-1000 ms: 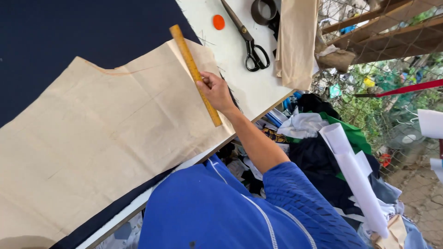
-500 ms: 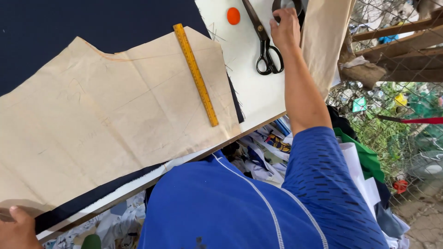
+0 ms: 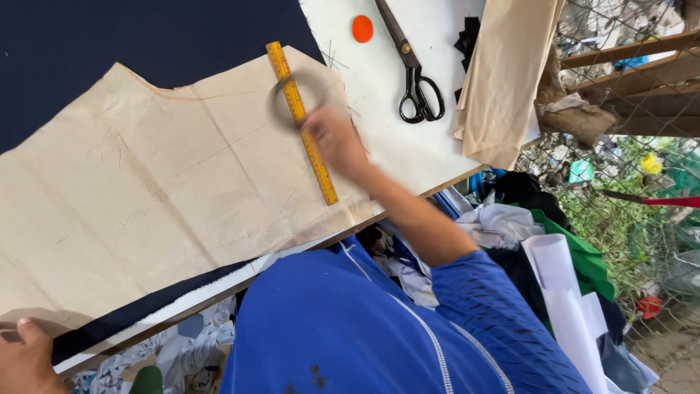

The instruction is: The person places a paper pattern on a dark fabric, secures it with tape, and uses a ruler and orange marker to trace lines along the pattern edges. The person then removes the pattern, leaving marked lines on the fabric.

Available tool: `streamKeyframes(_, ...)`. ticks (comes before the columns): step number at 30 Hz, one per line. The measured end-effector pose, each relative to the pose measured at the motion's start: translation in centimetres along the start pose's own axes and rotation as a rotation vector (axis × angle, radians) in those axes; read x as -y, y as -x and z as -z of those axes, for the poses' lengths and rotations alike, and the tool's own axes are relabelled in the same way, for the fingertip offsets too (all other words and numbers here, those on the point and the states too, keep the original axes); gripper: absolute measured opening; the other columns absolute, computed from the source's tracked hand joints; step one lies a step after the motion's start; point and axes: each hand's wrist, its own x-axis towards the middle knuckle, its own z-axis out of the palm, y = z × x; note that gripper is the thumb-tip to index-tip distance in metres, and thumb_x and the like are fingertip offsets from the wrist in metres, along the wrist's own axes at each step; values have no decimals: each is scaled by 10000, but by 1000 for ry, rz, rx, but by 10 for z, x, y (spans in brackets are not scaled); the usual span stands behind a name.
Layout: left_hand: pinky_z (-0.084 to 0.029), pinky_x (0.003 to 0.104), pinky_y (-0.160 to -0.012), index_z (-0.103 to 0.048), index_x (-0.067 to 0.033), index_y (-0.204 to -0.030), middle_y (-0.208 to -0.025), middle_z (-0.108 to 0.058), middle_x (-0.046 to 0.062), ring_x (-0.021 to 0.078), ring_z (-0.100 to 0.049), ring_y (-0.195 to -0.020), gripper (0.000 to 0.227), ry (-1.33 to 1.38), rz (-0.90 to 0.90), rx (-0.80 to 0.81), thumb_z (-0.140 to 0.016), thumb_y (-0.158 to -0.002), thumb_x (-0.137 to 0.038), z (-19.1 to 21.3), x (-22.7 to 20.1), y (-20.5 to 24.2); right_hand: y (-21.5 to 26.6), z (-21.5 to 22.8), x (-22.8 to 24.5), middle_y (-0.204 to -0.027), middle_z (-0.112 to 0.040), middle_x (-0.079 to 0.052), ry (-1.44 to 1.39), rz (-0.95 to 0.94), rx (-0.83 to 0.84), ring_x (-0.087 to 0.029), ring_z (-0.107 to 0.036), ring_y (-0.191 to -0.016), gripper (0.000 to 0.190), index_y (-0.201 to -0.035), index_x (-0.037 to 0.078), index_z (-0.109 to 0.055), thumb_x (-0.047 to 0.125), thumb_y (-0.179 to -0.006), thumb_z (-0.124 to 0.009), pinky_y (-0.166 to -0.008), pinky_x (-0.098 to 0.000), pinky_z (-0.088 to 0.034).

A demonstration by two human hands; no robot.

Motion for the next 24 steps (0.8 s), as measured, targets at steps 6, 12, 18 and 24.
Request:
streamKeyframes(6, -546, 558, -635, -738, -28, -1422, -1179, -803, 178, 434, -761, -912, 362, -49, -148, -149, -667, -1273, -350, -34, 39, -17, 60, -113, 53, -1021, -726, -201, -43, 461, 391, -307, -694, -805, 124, -955, 4, -609, -108, -984, -564, -782, -406, -615)
streamKeyframes(12, -540, 574, -633, -732, -21, -1316, -1076, -790, 240, 485, -754, -835, 405, -38, -58, -139, -673, -1344, -421, -51, 45, -21, 52, -63, 26, -1413, -646, -195, -65, 415, 205, -346, -679, -1272, 204, -1265, 18, -630, 118, -1091, -590, -1001, -434, -611)
streamKeyframes(18, -442, 557, -1016, -619, 158, -1445, -1309, -622, 336, 493, -577, -1166, 348, 454, -615, -271, -713, -1162, -21, -17, -134, 15, -34, 32, -76, -1206, -652, -115, 183, -26, -84, -249, -719, -936, 243, -1253, 90, -676, 128, -1013, -665, -829, -377, -596)
streamKeyframes(24, -397, 603, -1171, -465, 8, -1560, -1634, -414, 259, 459, -445, -1474, 668, 586, -896, -21, -687, -1049, -360, 12, -332, 73, -65, 37, -78, -1128, -597, -74, 319, -173, -1, -239, -687, -880, 211, -1125, 102, -693, 276, -1009, -717, -733, -399, -564)
